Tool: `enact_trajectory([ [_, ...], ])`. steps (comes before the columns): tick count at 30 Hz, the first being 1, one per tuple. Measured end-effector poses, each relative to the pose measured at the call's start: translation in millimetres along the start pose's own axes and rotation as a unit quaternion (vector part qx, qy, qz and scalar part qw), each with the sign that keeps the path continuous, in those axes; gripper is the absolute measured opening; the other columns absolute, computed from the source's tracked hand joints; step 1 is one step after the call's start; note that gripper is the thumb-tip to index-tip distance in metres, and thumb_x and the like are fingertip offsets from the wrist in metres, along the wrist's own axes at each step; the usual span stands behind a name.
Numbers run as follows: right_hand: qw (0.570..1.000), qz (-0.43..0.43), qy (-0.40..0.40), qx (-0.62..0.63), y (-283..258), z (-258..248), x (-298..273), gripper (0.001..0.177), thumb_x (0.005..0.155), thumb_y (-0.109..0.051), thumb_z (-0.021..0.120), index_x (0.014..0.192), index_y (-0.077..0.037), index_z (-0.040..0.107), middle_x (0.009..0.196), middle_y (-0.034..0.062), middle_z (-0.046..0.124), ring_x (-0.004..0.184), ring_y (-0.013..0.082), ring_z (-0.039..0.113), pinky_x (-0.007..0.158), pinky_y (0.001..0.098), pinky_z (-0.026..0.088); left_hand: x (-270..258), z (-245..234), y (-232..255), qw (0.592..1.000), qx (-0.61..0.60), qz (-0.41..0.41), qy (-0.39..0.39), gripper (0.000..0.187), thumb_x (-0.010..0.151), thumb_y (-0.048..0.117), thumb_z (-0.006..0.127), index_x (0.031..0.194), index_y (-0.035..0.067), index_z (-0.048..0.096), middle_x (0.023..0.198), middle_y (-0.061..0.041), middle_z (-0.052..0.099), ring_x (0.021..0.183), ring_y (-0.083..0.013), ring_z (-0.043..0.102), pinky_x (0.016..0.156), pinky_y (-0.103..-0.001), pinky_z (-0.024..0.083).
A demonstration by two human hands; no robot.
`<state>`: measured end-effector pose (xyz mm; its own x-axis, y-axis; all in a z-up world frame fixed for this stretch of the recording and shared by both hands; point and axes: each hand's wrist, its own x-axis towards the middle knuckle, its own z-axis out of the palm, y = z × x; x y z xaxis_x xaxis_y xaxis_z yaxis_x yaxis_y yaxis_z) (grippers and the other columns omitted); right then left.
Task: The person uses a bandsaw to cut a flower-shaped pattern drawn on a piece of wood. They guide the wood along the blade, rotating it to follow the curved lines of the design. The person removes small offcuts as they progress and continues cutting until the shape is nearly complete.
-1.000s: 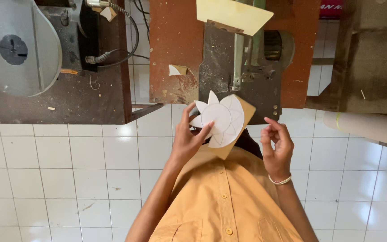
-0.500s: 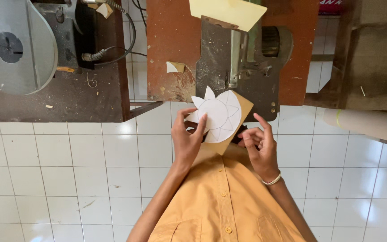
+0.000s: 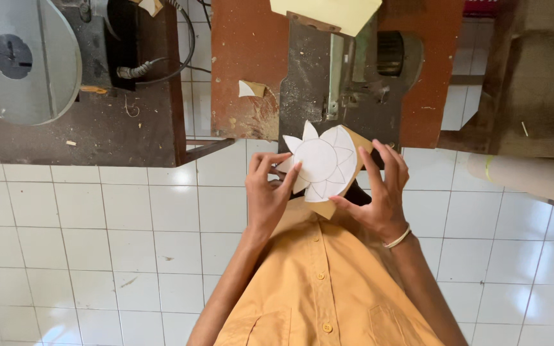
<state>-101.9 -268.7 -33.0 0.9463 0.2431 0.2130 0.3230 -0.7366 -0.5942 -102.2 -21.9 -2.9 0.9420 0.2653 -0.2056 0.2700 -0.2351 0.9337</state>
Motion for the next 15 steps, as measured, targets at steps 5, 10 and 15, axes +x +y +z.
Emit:
enact_trajectory([
  [5,0.996,-0.029,-0.083,-0.018,2,-6,12,0.109,0.075,-0.071,0.088,0.163,-0.016,0.055,0.174,0.0201,0.035,0.162,0.0429,0.029,0.131,0.0632,0.013,11,-11,-11,1.000,0.011,-0.011,0.017,0.027,0.100,0.018,0.084,0.121,0.004,0.075,0.111,-0.012,0.063,0.085,-0.0220,0.073,0.065,-0.029,0.069],
  [10,0.993,-0.071,-0.066,-0.069,18,9,15,0.091,0.084,-0.067,0.083,0.161,-0.024,0.059,0.175,0.0140,0.040,0.163,0.0342,0.037,0.134,0.0537,0.019,20,-14,-8,1.000,0.027,-0.001,0.006,0.033,0.103,0.024,0.080,0.130,0.008,0.069,0.111,-0.016,0.066,0.089,-0.0279,0.075,0.068,-0.035,0.070],
  [15,0.992,-0.078,-0.030,-0.093,16,13,18,0.076,0.094,-0.063,0.078,0.157,-0.022,0.064,0.171,0.0131,0.048,0.159,0.0326,0.044,0.134,0.0497,0.022,28,-13,-5,0.999,0.049,0.014,0.016,0.047,0.104,0.024,0.081,0.146,0.012,0.064,0.106,-0.026,0.071,0.083,-0.0337,0.078,0.071,-0.042,0.069],
])
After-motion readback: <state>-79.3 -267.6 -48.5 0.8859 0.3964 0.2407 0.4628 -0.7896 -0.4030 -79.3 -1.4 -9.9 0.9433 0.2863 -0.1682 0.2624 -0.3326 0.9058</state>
